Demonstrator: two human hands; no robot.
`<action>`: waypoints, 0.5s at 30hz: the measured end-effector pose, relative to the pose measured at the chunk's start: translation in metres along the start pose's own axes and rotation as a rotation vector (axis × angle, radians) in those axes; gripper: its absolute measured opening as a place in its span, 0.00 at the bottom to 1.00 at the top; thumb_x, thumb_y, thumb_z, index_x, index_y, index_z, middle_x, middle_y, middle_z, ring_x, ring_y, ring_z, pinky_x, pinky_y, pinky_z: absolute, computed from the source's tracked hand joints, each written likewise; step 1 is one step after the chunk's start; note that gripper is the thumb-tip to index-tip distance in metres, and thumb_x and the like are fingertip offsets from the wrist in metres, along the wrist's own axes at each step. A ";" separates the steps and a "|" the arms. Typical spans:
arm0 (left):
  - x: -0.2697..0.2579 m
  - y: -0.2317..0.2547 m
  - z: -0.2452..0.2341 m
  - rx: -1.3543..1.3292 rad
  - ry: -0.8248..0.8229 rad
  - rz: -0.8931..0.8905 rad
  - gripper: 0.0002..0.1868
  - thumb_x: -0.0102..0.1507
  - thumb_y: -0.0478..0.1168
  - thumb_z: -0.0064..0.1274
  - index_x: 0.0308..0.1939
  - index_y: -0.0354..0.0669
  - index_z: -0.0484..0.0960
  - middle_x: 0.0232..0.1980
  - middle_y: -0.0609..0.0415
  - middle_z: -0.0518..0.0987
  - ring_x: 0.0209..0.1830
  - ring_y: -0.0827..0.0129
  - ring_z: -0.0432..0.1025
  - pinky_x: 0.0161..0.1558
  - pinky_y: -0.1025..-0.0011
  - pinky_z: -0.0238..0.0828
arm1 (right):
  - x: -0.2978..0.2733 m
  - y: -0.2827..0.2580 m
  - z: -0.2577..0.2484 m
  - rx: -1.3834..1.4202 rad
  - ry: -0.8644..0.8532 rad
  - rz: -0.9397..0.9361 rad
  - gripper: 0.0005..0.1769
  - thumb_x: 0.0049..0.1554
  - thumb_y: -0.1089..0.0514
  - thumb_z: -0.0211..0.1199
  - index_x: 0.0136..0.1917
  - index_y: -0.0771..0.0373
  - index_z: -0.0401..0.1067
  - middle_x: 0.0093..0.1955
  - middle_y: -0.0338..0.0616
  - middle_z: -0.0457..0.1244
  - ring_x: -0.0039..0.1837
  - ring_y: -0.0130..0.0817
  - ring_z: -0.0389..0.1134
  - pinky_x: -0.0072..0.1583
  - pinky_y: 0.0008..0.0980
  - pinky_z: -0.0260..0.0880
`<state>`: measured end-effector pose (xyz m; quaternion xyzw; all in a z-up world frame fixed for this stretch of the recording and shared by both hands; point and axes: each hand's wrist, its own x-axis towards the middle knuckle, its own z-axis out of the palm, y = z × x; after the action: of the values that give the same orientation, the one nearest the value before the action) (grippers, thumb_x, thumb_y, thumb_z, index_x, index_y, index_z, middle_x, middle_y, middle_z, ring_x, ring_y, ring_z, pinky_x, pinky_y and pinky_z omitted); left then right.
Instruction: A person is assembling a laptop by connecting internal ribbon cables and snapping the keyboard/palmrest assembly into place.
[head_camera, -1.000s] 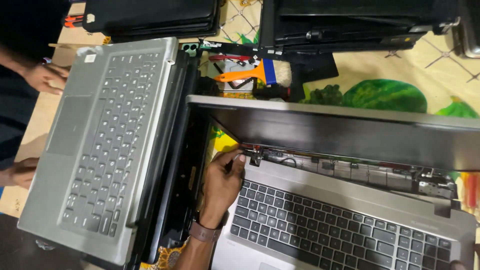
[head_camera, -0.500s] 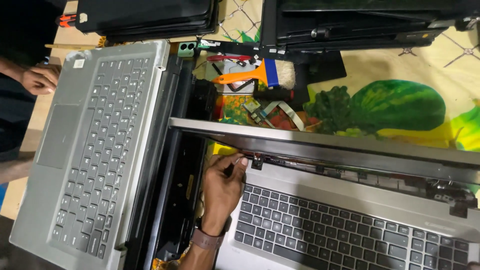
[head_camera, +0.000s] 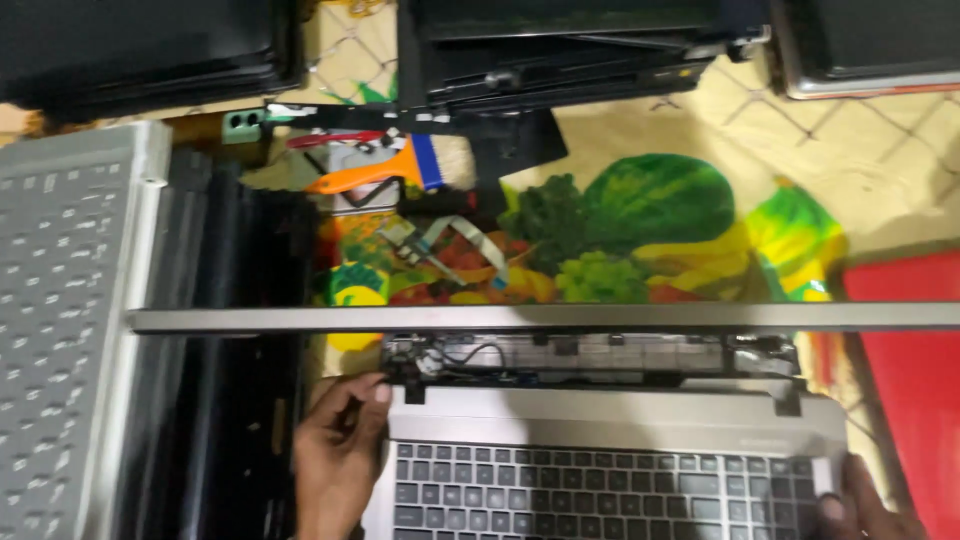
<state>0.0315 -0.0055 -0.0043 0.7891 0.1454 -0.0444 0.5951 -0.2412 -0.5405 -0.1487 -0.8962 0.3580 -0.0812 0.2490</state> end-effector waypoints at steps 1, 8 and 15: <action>0.000 0.001 0.000 0.085 0.033 0.046 0.11 0.63 0.40 0.58 0.45 0.39 0.89 0.44 0.55 0.82 0.43 0.70 0.79 0.48 0.76 0.73 | -0.012 -0.065 -0.010 -0.010 0.012 0.006 0.35 0.66 0.48 0.54 0.82 0.62 0.70 0.52 0.78 0.66 0.51 0.61 0.68 0.59 0.44 0.64; 0.012 0.012 0.001 0.194 0.091 0.029 0.12 0.63 0.38 0.58 0.48 0.38 0.89 0.47 0.50 0.79 0.51 0.67 0.77 0.57 0.74 0.73 | -0.024 -0.274 -0.058 0.277 0.099 0.149 0.25 0.64 0.62 0.61 0.74 0.66 0.74 0.44 0.56 0.64 0.43 0.39 0.64 0.47 0.30 0.60; 0.024 0.018 0.017 0.229 0.111 -0.026 0.13 0.63 0.41 0.57 0.48 0.39 0.89 0.50 0.52 0.80 0.49 0.64 0.80 0.54 0.72 0.74 | -0.010 -0.259 -0.049 0.188 0.080 0.103 0.26 0.64 0.59 0.63 0.75 0.59 0.74 0.46 0.52 0.66 0.46 0.40 0.66 0.50 0.31 0.62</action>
<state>0.0609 -0.0225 0.0020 0.8513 0.1822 -0.0244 0.4914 -0.1093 -0.3922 0.0244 -0.8455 0.4038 -0.1374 0.3212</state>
